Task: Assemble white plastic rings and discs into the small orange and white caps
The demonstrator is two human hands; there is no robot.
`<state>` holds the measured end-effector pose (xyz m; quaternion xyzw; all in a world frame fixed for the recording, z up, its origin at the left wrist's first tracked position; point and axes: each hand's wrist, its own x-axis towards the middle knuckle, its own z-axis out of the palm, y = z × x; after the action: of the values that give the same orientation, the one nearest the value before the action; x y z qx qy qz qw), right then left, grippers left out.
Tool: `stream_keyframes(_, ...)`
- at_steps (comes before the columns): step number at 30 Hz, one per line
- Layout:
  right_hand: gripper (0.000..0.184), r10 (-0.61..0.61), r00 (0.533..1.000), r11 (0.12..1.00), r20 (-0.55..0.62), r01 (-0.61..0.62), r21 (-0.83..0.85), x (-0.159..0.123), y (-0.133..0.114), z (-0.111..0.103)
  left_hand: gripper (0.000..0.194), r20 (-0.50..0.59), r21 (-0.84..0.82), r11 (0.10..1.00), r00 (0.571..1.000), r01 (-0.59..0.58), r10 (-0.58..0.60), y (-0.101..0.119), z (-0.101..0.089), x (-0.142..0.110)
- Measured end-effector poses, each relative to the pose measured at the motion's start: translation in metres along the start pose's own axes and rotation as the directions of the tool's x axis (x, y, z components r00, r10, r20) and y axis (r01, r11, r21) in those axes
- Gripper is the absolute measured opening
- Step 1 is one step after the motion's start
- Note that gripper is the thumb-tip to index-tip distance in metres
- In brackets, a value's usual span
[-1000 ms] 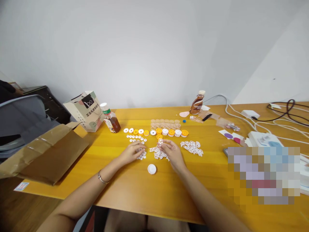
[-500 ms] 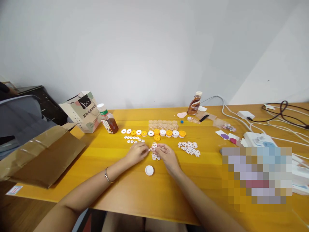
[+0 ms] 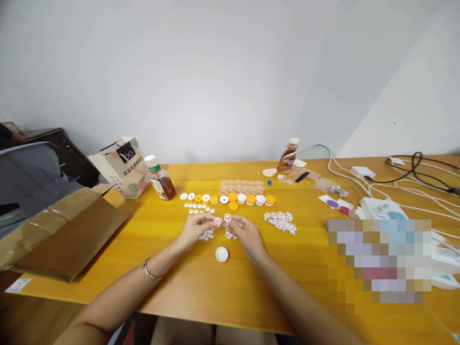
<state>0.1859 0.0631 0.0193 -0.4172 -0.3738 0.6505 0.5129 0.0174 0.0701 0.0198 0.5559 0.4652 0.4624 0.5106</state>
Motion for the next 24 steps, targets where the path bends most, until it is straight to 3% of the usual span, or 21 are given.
stream_keyframes(10, 0.017, 0.008, 0.999, 1.0, 0.035, -0.007, -0.027, -0.007, 0.003, 0.01, 0.025, -0.118, -0.03, 1.0, 0.993, 0.004, -0.007, -0.005, 0.011, -0.006)
stream_keyframes(19, 0.018, 0.045, 0.996, 0.998, 0.071, -0.047, 0.034, -0.007, 0.003, 0.01, 0.025, -0.143, -0.063, 0.998, 0.99, 0.009, -0.018, -0.004, 0.014, -0.007)
stream_keyframes(24, 0.02, 0.036, 0.997, 0.999, 0.071, -0.038, 0.033, -0.007, 0.004, 0.01, 0.03, -0.175, 0.004, 0.995, 0.98, -0.099, 0.098, -0.005, 0.019, -0.009)
